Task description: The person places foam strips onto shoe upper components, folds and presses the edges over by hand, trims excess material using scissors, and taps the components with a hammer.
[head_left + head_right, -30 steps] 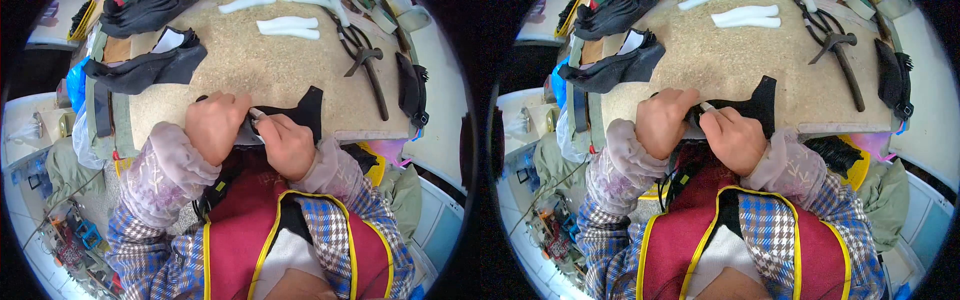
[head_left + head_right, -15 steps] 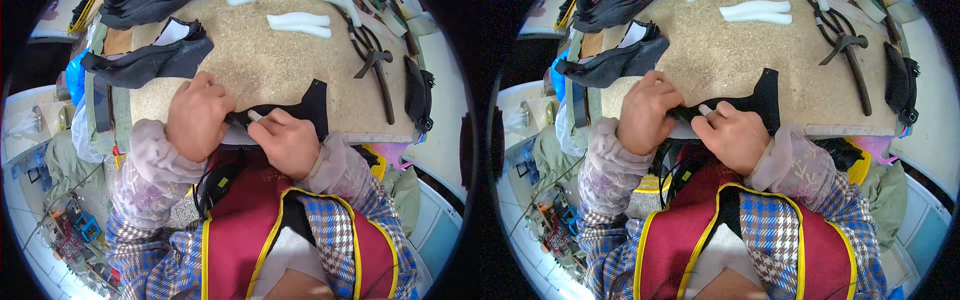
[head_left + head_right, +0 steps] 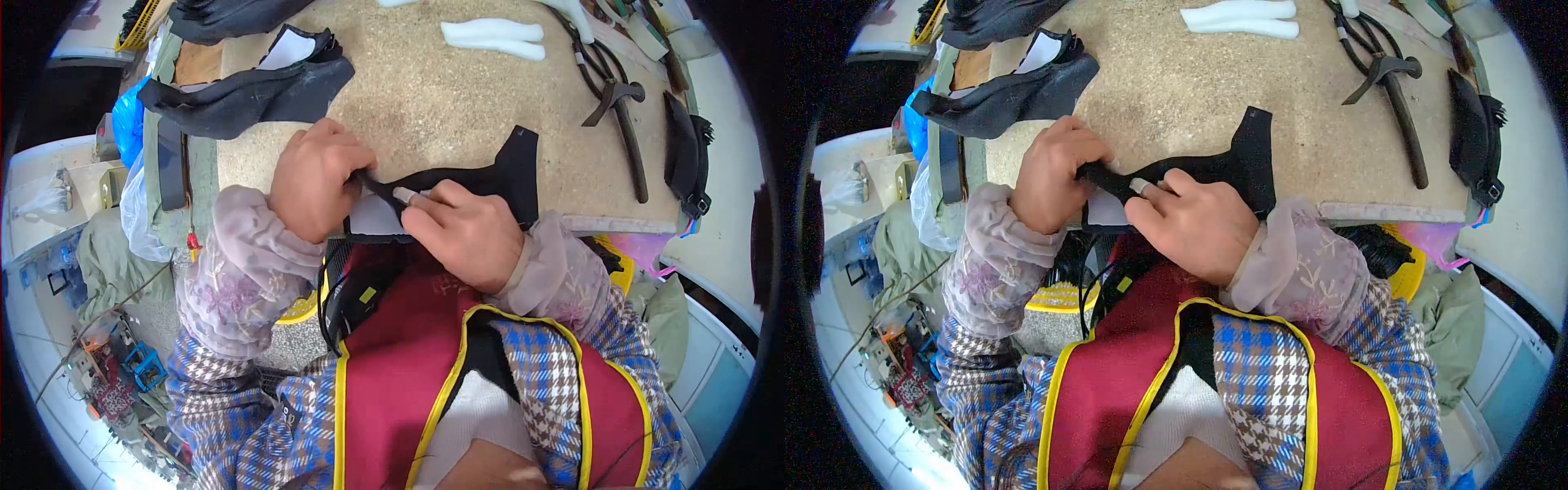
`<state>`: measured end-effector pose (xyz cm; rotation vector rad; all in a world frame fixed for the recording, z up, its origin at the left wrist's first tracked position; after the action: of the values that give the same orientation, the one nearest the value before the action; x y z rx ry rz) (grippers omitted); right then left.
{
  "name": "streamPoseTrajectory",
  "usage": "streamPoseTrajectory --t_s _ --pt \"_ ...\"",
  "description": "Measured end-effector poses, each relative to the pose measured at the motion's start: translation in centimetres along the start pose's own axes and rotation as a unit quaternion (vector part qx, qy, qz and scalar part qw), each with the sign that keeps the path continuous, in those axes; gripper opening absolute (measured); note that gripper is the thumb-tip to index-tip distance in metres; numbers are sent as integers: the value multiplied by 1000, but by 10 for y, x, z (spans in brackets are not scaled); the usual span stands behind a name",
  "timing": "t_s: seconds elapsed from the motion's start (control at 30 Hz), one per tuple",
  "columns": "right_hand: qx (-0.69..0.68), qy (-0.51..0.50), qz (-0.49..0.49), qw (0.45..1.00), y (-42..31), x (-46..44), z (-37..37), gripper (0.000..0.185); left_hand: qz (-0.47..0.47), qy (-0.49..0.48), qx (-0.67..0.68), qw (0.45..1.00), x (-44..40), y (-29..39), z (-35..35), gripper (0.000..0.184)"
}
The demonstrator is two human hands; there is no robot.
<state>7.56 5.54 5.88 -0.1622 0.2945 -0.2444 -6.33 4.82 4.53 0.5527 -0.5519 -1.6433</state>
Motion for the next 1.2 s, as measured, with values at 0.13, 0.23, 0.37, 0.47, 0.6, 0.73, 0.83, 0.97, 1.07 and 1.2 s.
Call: streamPoseTrajectory --t_s 0.13,0.23,0.37,0.47,0.6,0.73,0.83,0.97,1.07,1.2 --pt "18 -8 -4 1000 -5 -1 -2 11 -16 -1 49 999 1 -9 -2 29" --pt "18 -29 1 999 -6 -2 -3 11 -36 -13 82 996 -1 -17 -2 30" --pt "24 -18 22 999 -8 -1 -2 11 -1 -1 49 999 1 -9 -2 23" --pt "27 -20 28 999 -12 0 -4 12 -119 44 -60 990 9 31 6 15" --pt "37 -9 31 999 -13 -1 -3 14 -230 42 -187 954 25 48 -12 10" --pt "43 -46 32 997 -15 -3 -3 18 -207 50 -190 958 23 47 -11 9" --pt "45 -38 12 998 -15 -4 -6 18 -139 63 -178 972 23 39 0 16" --pt "52 -46 14 998 -17 -5 -7 17 125 69 -211 967 33 17 19 12" --pt "55 -36 16 998 -18 -5 -8 17 280 76 -49 956 52 -8 8 20" --pt "75 -30 21 996 -23 -3 -10 16 278 206 -19 938 46 3 7 21"
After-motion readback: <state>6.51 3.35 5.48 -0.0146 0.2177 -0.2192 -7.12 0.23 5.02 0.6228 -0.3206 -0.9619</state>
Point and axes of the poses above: each hand's wrist, its own x-axis away from the middle knuckle, its own z-axis out of the back of the hand, y = z × x, the point moved 7 cm from there along -x, towards the middle knuckle, and after that the axes turned 11 degrees about x, right-handed, at the moved point
